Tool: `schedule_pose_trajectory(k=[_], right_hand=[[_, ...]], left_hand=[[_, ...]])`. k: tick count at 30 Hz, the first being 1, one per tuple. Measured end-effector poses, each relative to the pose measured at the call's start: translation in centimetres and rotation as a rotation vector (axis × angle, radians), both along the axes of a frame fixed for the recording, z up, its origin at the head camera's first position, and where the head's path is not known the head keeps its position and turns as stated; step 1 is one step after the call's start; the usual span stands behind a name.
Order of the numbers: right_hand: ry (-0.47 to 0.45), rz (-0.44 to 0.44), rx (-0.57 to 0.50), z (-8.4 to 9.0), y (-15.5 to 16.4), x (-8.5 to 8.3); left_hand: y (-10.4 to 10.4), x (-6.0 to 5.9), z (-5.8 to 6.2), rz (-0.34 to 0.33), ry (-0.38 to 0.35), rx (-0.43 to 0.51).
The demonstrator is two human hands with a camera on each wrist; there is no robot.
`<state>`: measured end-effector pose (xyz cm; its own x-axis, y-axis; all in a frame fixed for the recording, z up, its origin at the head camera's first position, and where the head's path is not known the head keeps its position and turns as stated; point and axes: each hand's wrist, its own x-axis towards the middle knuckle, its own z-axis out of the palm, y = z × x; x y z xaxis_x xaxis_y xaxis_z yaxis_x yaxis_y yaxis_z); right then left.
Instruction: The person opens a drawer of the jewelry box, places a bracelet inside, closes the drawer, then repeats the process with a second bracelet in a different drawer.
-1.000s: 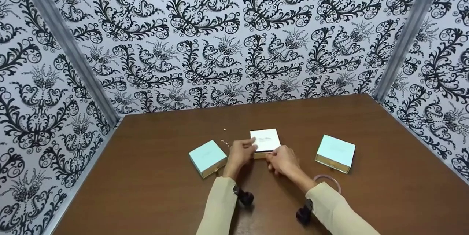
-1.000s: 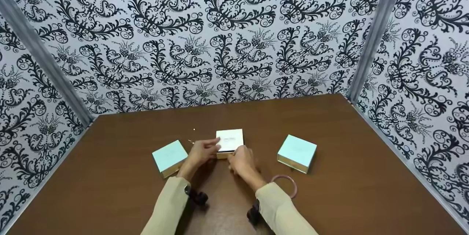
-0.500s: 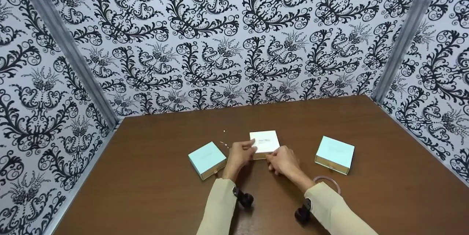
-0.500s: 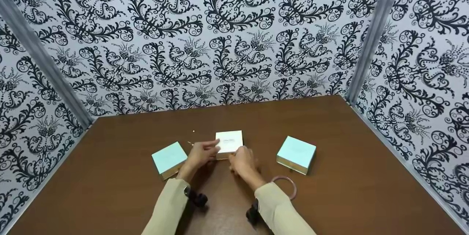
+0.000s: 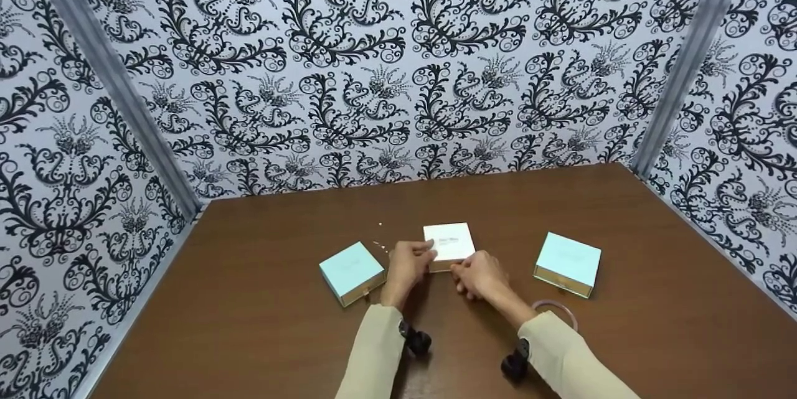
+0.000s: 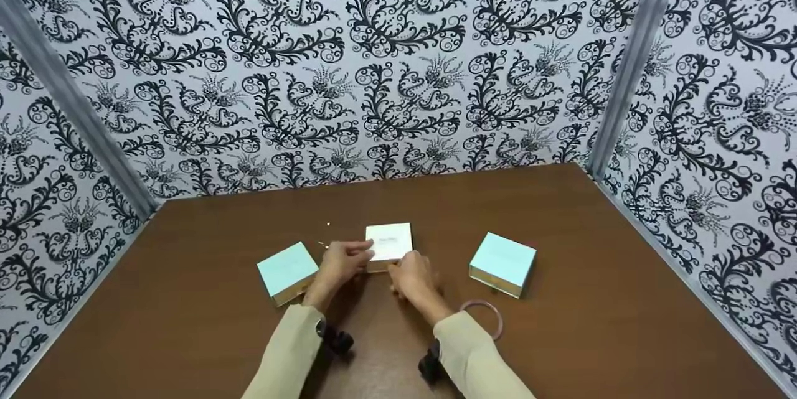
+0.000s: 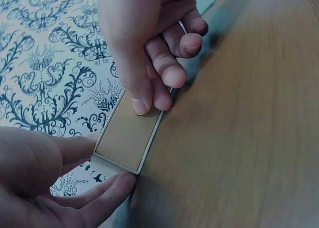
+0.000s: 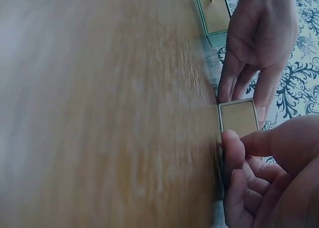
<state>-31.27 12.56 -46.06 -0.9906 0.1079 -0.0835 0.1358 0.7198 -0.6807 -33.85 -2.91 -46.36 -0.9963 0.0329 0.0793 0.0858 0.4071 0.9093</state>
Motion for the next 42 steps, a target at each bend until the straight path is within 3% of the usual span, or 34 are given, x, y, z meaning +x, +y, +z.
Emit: schedule_pose_trajectory(k=[7,16,20,27,30,37,42], right_hand=[[-0.030,0.026,-0.054,0.3,0.3,0.6],[-0.004,0.046,-0.071,0.9,1.2,1.7],[0.032,0.029,-0.052,1.3,2.1,2.1],[0.088,-0.003,0.010,2.0,4.0,2.7],[0.128,-0.012,0.023,2.3,5.0,3.2],[0.230,-0.005,0.079,3.1,7.0,4.2],[0.309,-0.026,0.135,3.4,9.1,4.2]], left_hand=[[0.3,0.2,0.1,0.025,0.078,-0.069],[0.9,0.6,0.1,0.047,0.128,-0.118],[1.3,1.0,0.6,0.069,0.167,-0.218],[2.4,1.1,1.3,0.120,0.325,-0.463],[3.0,1.3,1.3,0.122,0.362,-0.499],[4.2,1.9,1.8,0.088,0.439,-0.503],[5.5,2.3,2.8,0.017,0.338,-0.363]])
